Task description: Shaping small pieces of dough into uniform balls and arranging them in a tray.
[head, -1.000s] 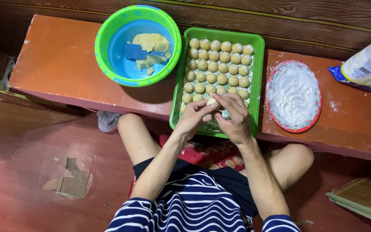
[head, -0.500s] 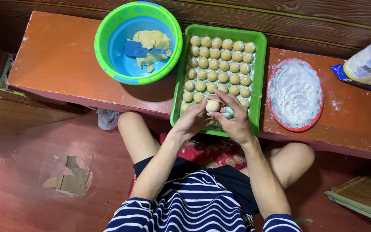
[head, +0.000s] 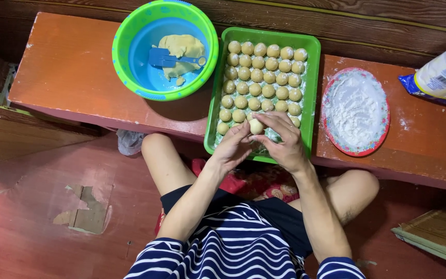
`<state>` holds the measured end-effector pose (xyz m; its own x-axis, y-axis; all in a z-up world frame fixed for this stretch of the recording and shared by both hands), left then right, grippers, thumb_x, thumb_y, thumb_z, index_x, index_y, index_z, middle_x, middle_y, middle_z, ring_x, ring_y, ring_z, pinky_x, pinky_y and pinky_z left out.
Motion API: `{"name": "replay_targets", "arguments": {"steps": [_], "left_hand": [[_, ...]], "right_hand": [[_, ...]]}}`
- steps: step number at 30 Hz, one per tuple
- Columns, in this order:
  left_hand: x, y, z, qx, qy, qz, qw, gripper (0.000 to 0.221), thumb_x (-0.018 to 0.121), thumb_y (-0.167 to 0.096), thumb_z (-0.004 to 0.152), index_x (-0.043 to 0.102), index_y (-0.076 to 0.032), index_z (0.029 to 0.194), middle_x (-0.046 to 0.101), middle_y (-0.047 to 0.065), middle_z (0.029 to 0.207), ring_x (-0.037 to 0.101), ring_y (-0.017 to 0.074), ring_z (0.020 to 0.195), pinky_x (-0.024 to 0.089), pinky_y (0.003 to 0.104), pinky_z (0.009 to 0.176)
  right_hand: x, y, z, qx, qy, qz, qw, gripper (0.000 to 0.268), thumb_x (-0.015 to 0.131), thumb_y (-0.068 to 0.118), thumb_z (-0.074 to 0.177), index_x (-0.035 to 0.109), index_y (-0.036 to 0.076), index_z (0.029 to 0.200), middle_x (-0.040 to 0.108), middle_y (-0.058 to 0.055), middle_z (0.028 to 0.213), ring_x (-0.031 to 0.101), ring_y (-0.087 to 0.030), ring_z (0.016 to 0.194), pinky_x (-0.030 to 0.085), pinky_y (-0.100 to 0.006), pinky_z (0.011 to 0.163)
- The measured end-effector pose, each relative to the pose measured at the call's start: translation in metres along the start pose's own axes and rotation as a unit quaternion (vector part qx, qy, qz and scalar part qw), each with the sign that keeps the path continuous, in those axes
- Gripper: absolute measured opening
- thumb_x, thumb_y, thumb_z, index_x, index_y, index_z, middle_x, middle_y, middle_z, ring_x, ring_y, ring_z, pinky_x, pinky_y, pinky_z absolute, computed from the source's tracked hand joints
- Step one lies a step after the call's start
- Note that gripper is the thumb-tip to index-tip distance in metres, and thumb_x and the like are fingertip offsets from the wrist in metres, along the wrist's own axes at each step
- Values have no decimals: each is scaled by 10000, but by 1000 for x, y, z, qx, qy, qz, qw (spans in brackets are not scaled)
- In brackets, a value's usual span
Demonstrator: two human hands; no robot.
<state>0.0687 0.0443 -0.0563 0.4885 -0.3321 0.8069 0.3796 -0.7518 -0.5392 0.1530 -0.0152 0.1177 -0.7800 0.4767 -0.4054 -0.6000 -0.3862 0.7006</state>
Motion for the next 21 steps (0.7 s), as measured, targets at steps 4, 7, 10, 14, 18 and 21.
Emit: {"name": "replay_targets", "arguments": {"steps": [4,7,10,14,18,21], "left_hand": [[27,-17,-13,1,-8,-17,1000,362,659,-378,1018,700,-39,1140,746,17,1027,654,71,858,527,317,911],[48,-28,-23,-17,-3,-38,999,358,635,-375,1036,698,-33,1119,721,9,1017,631,66,865,527,306,896],[46,-26,-23,-47,13,-41,998,415,614,-405,1045,689,-17,1170,697,31,1014,635,105,896,522,327,920],[38,-19,-20,-54,20,-35,998,471,617,-427,1043,688,9,1206,698,70,1016,641,122,907,517,347,959],[17,-11,-14,-58,-1,-6,998,460,608,-439,1044,704,-6,1164,657,38,976,629,124,939,501,338,969],[37,-41,-33,-61,-48,42,996,457,614,-527,1017,648,-71,1020,661,120,1028,615,195,952,481,409,960]], "right_hand": [[0,-1,-1,-8,6,-21,1000,464,862,110,811,716,50,1247,757,-114,1120,692,-369,1029,554,-486,888],[1,-2,-2,-3,3,-28,1000,471,861,105,818,713,55,1262,757,-108,1115,689,-364,1020,556,-483,874],[2,-4,-1,8,7,-11,1000,453,849,83,828,715,54,1260,754,-104,1118,687,-353,1032,558,-472,872],[3,2,4,5,26,-19,999,427,858,67,812,730,51,1219,742,-117,1153,679,-365,1056,558,-477,869],[6,-11,-4,3,34,-45,998,413,853,74,822,736,53,1217,738,-114,1122,668,-353,1043,564,-459,868],[4,-15,-6,17,41,-39,998,469,856,32,804,714,27,1250,724,-161,1105,660,-394,1020,555,-511,860]]}}
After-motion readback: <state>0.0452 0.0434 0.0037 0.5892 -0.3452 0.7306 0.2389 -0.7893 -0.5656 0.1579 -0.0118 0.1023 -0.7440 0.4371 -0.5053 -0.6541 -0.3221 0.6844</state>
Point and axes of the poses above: each hand's wrist, its own z-axis towards the middle knuckle, its own x-axis out of the palm, y = z × x, the point moved 8 cm from there along z, towards the middle knuckle
